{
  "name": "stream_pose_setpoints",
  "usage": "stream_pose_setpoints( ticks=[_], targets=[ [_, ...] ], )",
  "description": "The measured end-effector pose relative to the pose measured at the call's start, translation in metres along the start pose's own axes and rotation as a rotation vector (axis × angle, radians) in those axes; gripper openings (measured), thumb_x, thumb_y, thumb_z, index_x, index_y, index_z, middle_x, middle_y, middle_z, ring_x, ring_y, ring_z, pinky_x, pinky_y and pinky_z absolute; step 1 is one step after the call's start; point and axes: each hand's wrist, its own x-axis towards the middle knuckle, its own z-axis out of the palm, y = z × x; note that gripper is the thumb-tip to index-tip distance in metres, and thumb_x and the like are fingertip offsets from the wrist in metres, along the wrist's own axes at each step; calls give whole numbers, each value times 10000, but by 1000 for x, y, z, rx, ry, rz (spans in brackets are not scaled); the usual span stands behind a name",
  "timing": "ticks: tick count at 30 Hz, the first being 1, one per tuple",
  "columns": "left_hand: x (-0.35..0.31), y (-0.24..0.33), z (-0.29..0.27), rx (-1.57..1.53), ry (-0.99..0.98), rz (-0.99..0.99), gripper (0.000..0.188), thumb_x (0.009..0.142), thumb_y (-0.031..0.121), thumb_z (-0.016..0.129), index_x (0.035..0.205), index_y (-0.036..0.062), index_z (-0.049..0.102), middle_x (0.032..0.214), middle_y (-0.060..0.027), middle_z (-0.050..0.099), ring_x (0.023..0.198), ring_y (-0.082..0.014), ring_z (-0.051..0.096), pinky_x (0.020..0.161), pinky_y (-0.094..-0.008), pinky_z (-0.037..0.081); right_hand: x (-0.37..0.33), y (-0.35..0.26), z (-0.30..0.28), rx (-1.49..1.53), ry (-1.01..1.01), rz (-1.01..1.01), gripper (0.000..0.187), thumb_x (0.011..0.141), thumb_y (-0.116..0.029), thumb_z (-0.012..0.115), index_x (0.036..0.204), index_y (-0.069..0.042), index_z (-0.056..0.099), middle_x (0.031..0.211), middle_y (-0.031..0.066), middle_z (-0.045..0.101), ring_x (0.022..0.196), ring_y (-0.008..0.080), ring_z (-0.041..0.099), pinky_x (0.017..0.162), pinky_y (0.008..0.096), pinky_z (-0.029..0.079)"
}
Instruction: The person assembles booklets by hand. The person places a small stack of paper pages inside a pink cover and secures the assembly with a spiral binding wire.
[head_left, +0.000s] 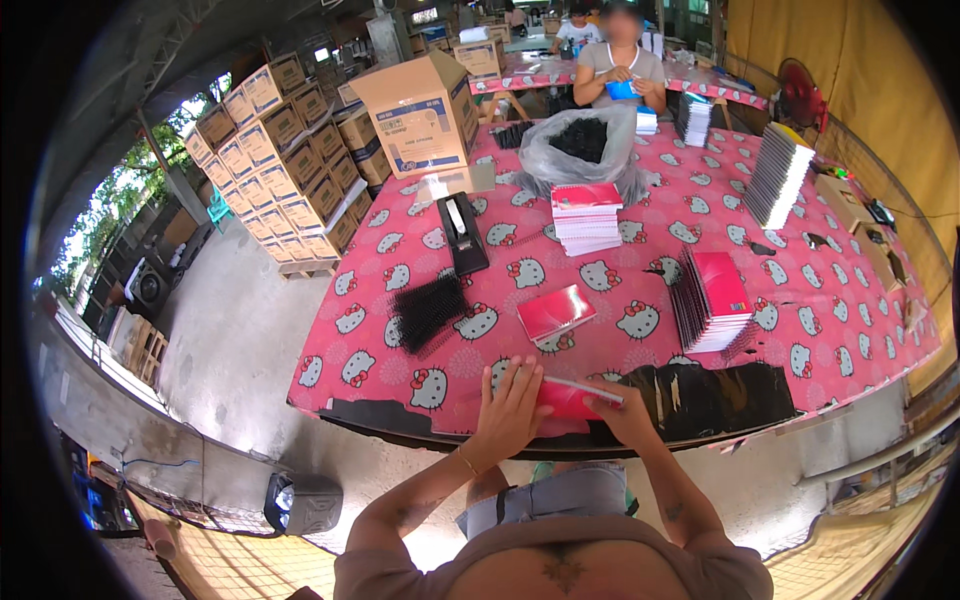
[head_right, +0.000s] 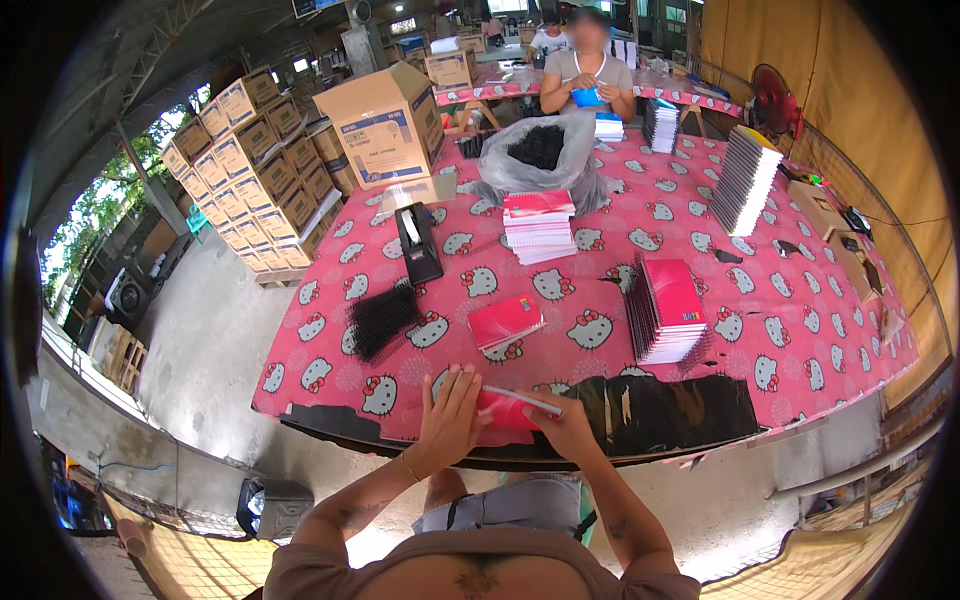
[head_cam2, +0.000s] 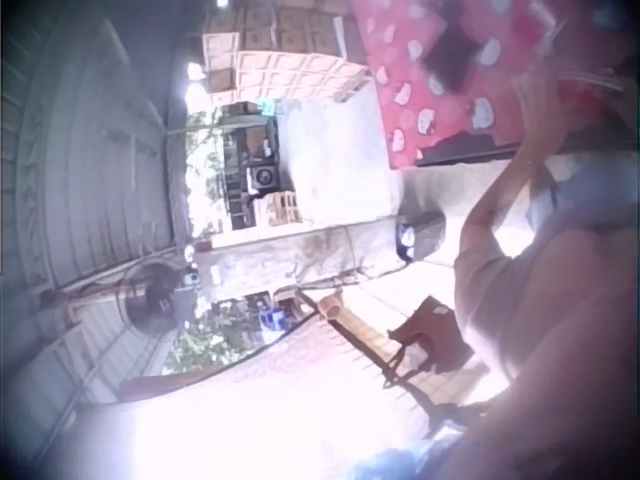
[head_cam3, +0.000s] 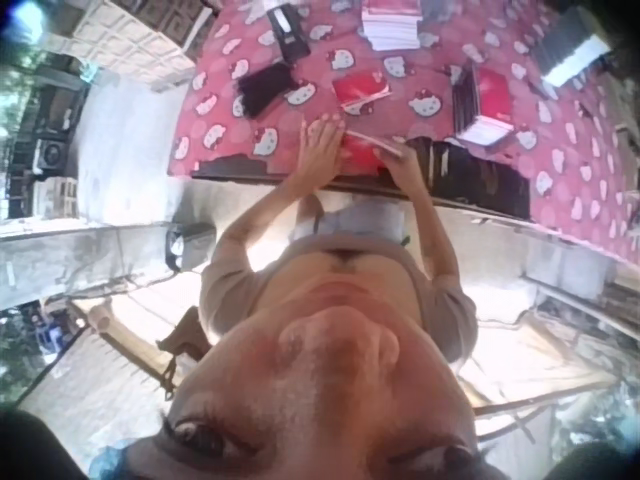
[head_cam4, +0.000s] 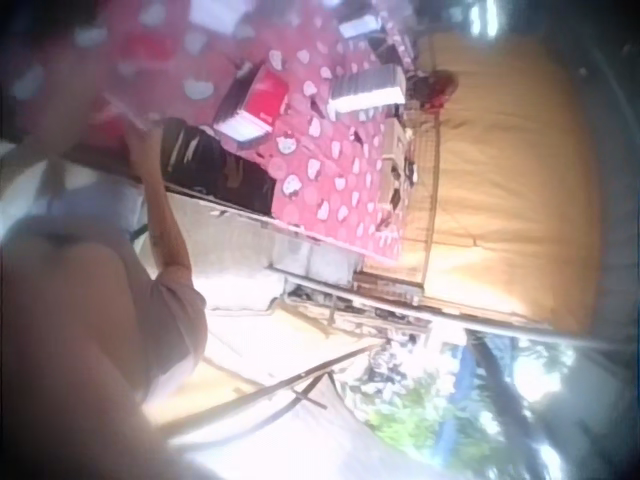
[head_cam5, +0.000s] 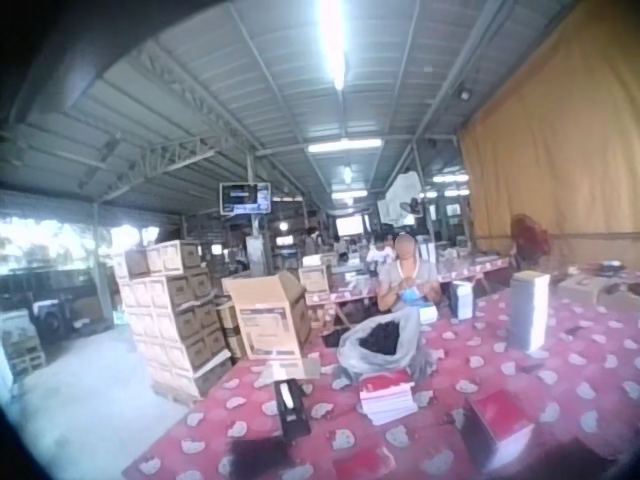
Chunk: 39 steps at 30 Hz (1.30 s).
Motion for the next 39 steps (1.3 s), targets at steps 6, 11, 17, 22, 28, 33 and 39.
stream_pose_setpoints(
  ticks=[6,11,17,22,28,33,39],
  targets=[
    [18,-48,-4,-593,-547,-127,680,925,398,623,1444,5,429,1370,-170,514,1193,-356,514,967,-569,382,3,9,2,53,-41,42,299,933,-51,682,1231,-20,685,934,68,702,799,81,548,731,237,473],
    [15,-11,-21,-100,-160,-29,769,918,498,593,1457,-18,409,1459,-229,445,1315,-395,451,1056,-614,320,3,-13,15,107,51,20,298,929,-52,686,1224,-12,687,970,53,702,844,95,576,778,257,482],
    [31,6,-18,-52,-85,-94,844,940,575,516,1506,-29,348,1583,-218,325,1490,-354,281,1153,-654,149,-11,-4,14,82,24,59,308,932,-73,692,1227,14,676,944,24,680,855,84,570,793,251,487],
    [-6,18,-6,-68,-149,-44,826,939,538,539,1507,-28,343,1582,-224,324,1488,-366,279,1145,-664,147,-4,-12,17,270,118,152,361,914,-153,731,1240,-10,678,989,3,682,838,67,596,738,249,519],
    [18,13,-17,-108,-132,-76,857,923,532,565,1507,-46,322,1580,-271,292,1483,-416,268,1120,-705,146,-9,-19,21,306,147,218,320,951,-110,678,1247,12,671,1022,1,670,873,80,573,788,227,489],
    [26,14,-15,-9,-42,-88,884,918,568,550,1511,-46,319,1574,-282,290,1479,-431,266,1113,-703,173,-13,-3,21,305,109,130,338,935,-112,694,1252,1,670,1031,12,685,895,68,599,778,230,503],
    [-8,30,1,-14,-241,-15,927,885,605,559,1500,-51,334,1566,-292,295,1485,-431,250,1130,-691,165,-15,-11,16,342,95,185,316,930,-66,686,1235,14,672,1025,21,689,916,77,596,809,241,497]
  ],
)
